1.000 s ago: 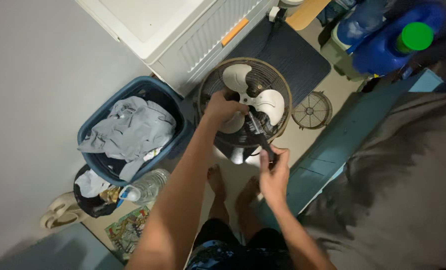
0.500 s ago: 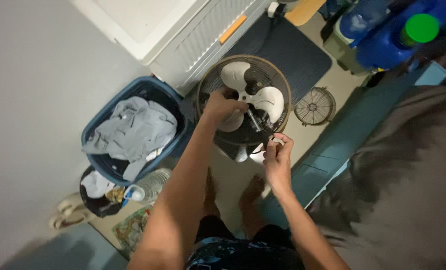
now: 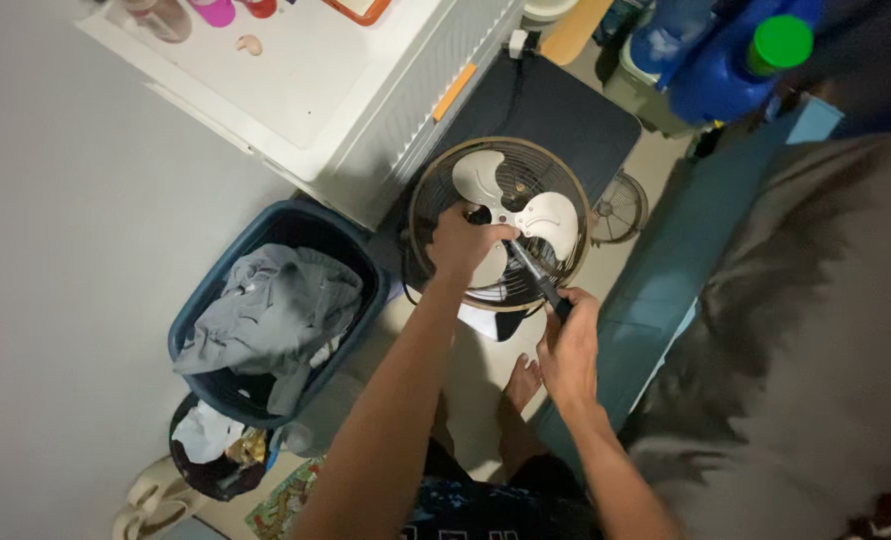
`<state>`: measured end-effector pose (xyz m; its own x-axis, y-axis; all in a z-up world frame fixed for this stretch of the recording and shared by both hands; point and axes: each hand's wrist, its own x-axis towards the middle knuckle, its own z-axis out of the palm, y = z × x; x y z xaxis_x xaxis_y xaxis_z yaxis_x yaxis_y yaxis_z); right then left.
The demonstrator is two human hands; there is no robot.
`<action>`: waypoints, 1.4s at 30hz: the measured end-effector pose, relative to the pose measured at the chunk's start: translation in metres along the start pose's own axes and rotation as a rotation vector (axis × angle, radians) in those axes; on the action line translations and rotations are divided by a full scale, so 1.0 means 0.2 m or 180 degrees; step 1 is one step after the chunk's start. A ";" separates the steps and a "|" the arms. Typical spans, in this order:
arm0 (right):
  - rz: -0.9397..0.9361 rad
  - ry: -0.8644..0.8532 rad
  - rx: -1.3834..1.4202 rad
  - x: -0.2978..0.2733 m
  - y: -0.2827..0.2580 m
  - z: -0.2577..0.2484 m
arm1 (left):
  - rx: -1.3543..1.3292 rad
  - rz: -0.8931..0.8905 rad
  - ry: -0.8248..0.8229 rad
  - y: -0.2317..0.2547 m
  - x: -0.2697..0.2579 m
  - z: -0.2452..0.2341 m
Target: The person removes the front grille of a small electric fan, then uses a screwdriver to loosen the central nut and remove the fan blades. They continue to unscrew the rear grille and separate the motor housing components.
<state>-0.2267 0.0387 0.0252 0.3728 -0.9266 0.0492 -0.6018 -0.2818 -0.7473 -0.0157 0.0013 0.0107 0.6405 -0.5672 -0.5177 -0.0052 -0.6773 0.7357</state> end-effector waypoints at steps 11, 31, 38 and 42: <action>0.1791 -0.0249 0.2185 0.02 0.06 0.08 | -0.0334 -0.0278 -0.0332 -0.03 0.04 -0.04; 0.1287 -0.0107 0.1093 -0.14 0.11 0.00 | 0.0022 0.0127 0.0254 0.06 -0.11 -0.02; 0.1165 -0.0207 0.1069 -0.16 0.16 -0.06 | 0.0081 0.0138 0.0231 0.07 -0.12 0.00; 0.0974 -0.0210 0.0943 -0.13 0.10 -0.12 | 0.0200 0.0052 0.0290 0.06 -0.08 0.06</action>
<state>-0.2651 0.0512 0.0238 0.2587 -0.9358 -0.2397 -0.4664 0.0963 -0.8793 -0.0346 -0.0041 0.0231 0.7072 -0.5354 -0.4618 -0.0627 -0.6980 0.7133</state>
